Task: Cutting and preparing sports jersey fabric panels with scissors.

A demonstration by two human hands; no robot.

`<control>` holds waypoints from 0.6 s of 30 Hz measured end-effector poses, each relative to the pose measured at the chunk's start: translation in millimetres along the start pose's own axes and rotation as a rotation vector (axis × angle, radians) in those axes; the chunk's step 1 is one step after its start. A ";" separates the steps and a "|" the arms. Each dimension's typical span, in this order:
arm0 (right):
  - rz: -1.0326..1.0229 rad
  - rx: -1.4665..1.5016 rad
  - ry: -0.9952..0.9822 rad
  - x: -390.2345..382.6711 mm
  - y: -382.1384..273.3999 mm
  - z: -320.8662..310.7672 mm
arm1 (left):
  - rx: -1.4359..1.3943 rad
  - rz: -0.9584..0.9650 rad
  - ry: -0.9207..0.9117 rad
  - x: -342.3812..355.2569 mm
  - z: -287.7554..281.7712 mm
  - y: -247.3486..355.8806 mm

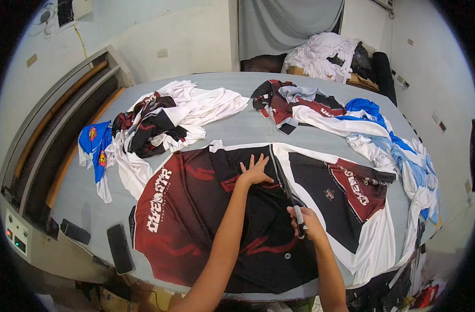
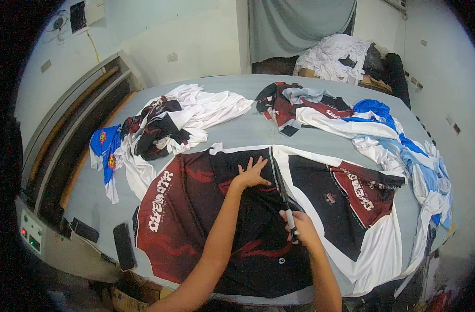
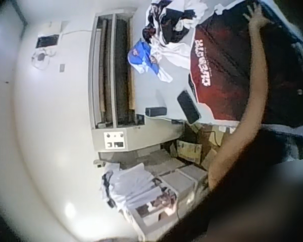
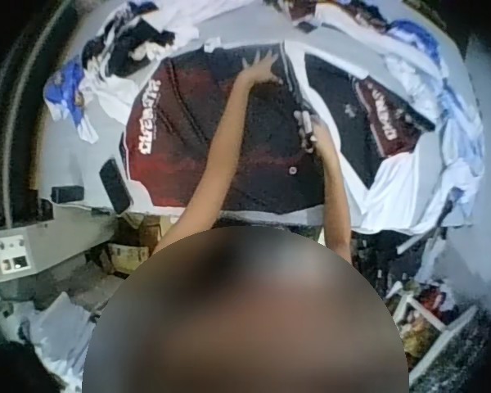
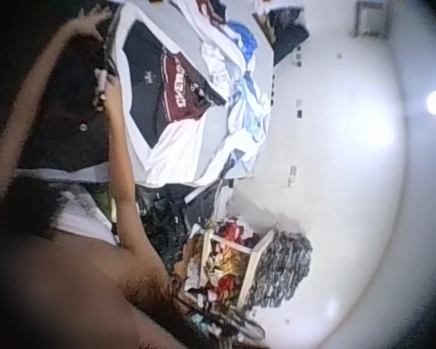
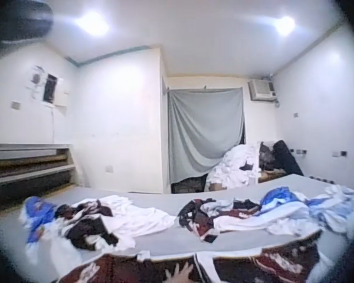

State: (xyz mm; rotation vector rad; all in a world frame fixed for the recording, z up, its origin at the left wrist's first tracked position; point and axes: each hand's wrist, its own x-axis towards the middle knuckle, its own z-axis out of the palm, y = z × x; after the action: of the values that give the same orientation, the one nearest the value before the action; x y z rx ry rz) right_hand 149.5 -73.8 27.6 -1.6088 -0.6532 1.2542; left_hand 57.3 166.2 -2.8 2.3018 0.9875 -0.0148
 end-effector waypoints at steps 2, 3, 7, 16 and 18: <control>0.006 -0.030 0.005 -0.9 -2.1 -0.5 | 0.003 0.001 0.003 -0.6 -0.2 0.0; 0.015 -0.023 -0.020 -0.9 -3.5 -0.4 | -0.004 0.002 0.002 -1.0 -0.3 0.0; 0.008 -0.042 -0.061 2.7 -8.6 3.3 | 0.001 0.007 -0.015 -2.1 -0.5 0.6; 0.008 -0.148 -0.028 16.4 -6.1 3.0 | -0.042 0.017 -0.020 -6.5 1.3 0.3; -0.005 -0.107 -0.059 14.6 -4.5 0.0 | -0.032 0.014 -0.006 -6.6 1.7 0.3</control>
State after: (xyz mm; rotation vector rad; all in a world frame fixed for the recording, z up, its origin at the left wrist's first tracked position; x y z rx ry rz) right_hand 154.9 -59.7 25.6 -1.6611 -0.7719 1.2854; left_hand 53.1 160.8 -2.4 2.2781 0.9622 -0.0002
